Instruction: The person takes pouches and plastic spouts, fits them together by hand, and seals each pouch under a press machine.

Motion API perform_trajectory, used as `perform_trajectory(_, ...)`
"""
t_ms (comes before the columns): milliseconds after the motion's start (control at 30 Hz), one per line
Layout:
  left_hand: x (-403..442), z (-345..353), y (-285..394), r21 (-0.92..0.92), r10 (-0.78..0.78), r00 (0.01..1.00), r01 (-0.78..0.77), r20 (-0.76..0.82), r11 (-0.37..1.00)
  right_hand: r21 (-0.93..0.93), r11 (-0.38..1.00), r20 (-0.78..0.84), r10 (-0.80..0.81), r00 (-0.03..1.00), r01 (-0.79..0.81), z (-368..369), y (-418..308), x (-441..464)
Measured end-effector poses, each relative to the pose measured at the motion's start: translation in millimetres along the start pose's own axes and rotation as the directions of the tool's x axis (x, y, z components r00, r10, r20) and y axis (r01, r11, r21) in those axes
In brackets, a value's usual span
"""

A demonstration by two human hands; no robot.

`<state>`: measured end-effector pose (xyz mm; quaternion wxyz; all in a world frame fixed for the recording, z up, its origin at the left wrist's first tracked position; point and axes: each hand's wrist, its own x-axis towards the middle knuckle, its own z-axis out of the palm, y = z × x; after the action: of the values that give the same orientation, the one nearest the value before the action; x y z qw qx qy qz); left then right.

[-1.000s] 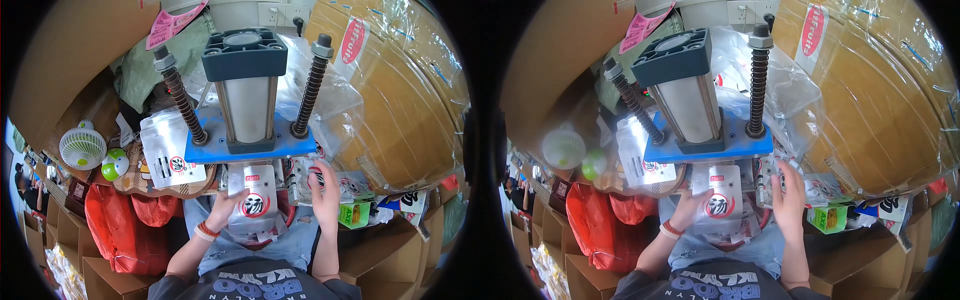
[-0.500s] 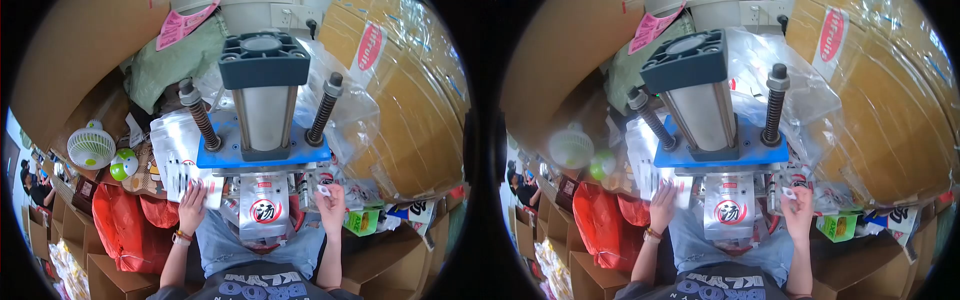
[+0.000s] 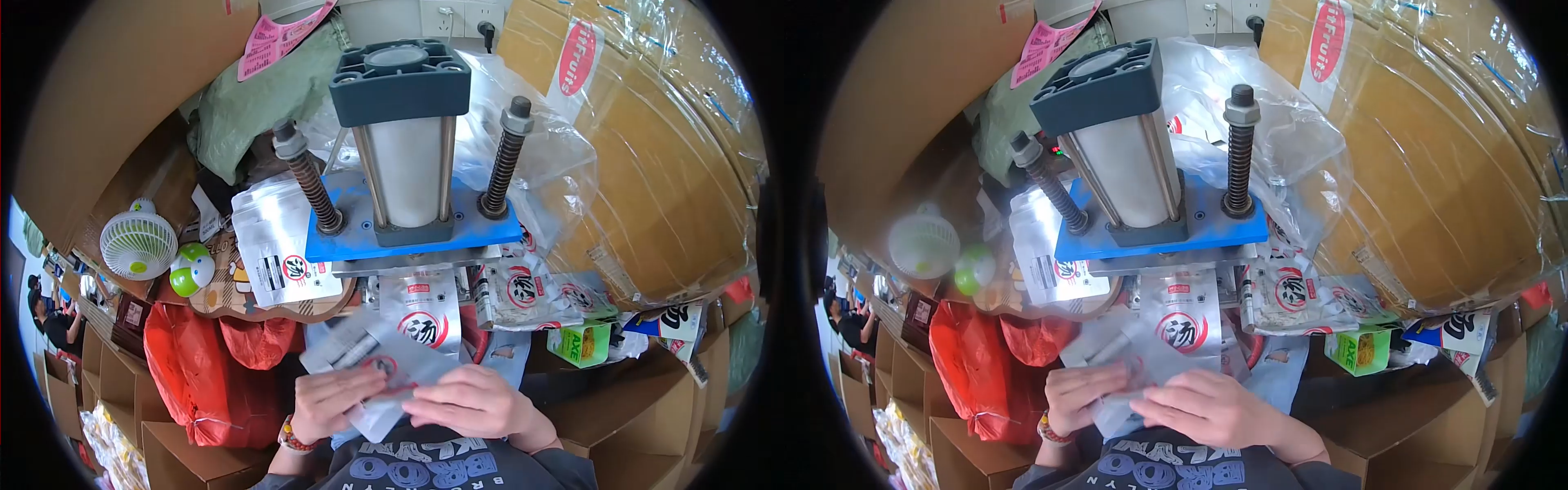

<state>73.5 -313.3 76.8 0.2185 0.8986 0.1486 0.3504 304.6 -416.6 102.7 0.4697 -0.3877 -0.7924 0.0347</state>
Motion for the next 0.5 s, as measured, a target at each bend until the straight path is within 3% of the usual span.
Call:
perform_trajectory(33, 1, 3, 1, -0.063, -0.055, 0.997, 0.058, 0.052, 0.996, 0.046, 0.999, -0.026, 0.015, 1.000, -0.013, -4, 1, 0)
perform_trajectory(100, -2, 25, -10, -0.141, -0.175, 0.977, 0.192, 0.123, 0.971, -0.046, 0.983, -0.091, 0.171, 0.981, -0.175, 2, 17, -4)
perform_trajectory(133, -9, 49, -30, -0.245, -0.308, 0.938, 0.340, 0.160, 0.908, -0.081, 0.914, -0.021, 0.397, 0.917, -0.398, 3, 25, -4)
perform_trajectory(167, -15, 72, -48, -0.338, -0.428, 0.878, 0.477, 0.212, 0.811, -0.075, 0.886, -0.109, 0.450, 0.887, -0.458, 12, 38, -11)
perform_trajectory(200, -9, 84, -61, -0.217, -0.600, 0.708, 0.695, 0.372, 0.686, -0.064, 0.854, -0.197, 0.496, 0.846, -0.516, 20, 49, -16)
perform_trajectory(267, 9, 104, -63, -0.607, -0.652, 0.739, 0.600, 0.171, 0.521, -0.116, 0.810, -0.277, 0.529, 0.802, -0.575, 2, 52, -25)
perform_trajectory(300, 15, 105, -69, -0.672, -0.741, 0.598, 0.687, 0.306, 0.277, -0.153, 0.784, -0.330, 0.533, 0.779, -0.601, -10, 49, -28)
perform_trajectory(367, 32, 107, -82, -0.785, -0.758, 0.521, 0.620, 0.394, 0.018, -0.177, 0.702, -0.396, 0.592, 0.702, -0.690, -28, 65, -34)
perform_trajectory(400, 34, 111, -91, -0.818, -0.745, 0.537, 0.575, 0.395, -0.019, -0.217, 0.646, -0.423, 0.614, 0.667, -0.732, -32, 82, -37)
perform_trajectory(433, 35, 113, -92, -0.817, -0.746, 0.536, 0.576, 0.395, -0.019, -0.408, 0.575, -0.438, 0.559, 0.705, -0.709, -28, 107, -42)
perform_trajectory(467, 37, 115, -92, -0.812, -0.758, 0.524, 0.584, 0.388, -0.012, -0.404, 0.578, -0.437, 0.558, 0.705, -0.709, -19, 133, -61)
perform_trajectory(500, 40, 115, -94, -0.808, -0.774, 0.513, 0.590, 0.370, 0.005, -0.497, 0.514, -0.362, 0.610, 0.705, -0.699, -8, 161, -83)
